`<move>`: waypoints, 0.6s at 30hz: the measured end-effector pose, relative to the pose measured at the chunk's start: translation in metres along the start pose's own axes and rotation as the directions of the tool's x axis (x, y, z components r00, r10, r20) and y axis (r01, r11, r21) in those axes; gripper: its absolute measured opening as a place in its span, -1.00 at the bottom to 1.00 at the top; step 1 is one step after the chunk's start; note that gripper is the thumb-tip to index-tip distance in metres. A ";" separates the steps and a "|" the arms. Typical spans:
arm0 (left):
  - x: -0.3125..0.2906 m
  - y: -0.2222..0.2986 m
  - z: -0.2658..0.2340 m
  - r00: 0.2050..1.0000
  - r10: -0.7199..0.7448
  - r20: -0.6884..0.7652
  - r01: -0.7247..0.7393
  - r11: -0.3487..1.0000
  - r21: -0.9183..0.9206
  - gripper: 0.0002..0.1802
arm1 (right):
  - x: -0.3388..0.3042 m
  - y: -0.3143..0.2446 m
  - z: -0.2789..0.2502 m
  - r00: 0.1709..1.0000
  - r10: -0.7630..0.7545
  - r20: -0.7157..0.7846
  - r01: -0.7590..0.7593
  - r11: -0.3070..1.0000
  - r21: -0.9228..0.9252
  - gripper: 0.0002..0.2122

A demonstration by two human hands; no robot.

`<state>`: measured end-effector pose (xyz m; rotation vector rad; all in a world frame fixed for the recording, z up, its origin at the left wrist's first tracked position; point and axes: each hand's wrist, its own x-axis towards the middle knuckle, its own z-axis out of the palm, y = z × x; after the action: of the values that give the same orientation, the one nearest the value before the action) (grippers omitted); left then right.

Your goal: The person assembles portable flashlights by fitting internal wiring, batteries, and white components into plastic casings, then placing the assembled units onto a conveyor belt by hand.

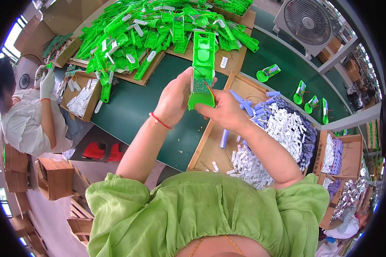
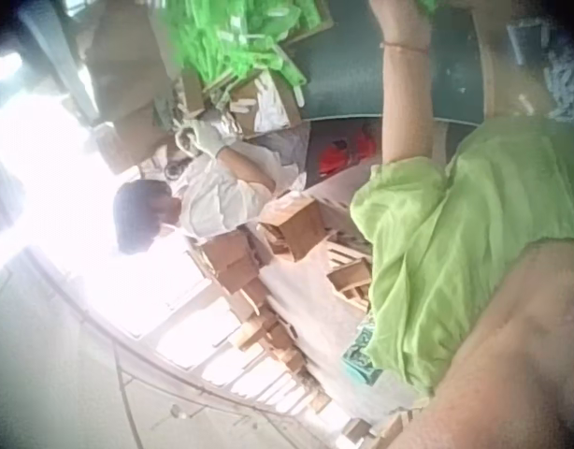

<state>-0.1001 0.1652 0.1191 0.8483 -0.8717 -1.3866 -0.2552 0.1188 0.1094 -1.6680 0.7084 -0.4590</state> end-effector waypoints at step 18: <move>-0.009 0.000 0.020 0.998 0.026 -0.049 -0.029 0.998 -0.063 -0.42 | -0.060 0.044 0.028 0.995 -0.036 0.089 0.008 0.956 0.294 -0.64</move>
<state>-0.1179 0.1738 0.1279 0.8149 -0.7957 -1.3582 -0.2901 0.1752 0.0647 -1.4087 0.5249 -0.4745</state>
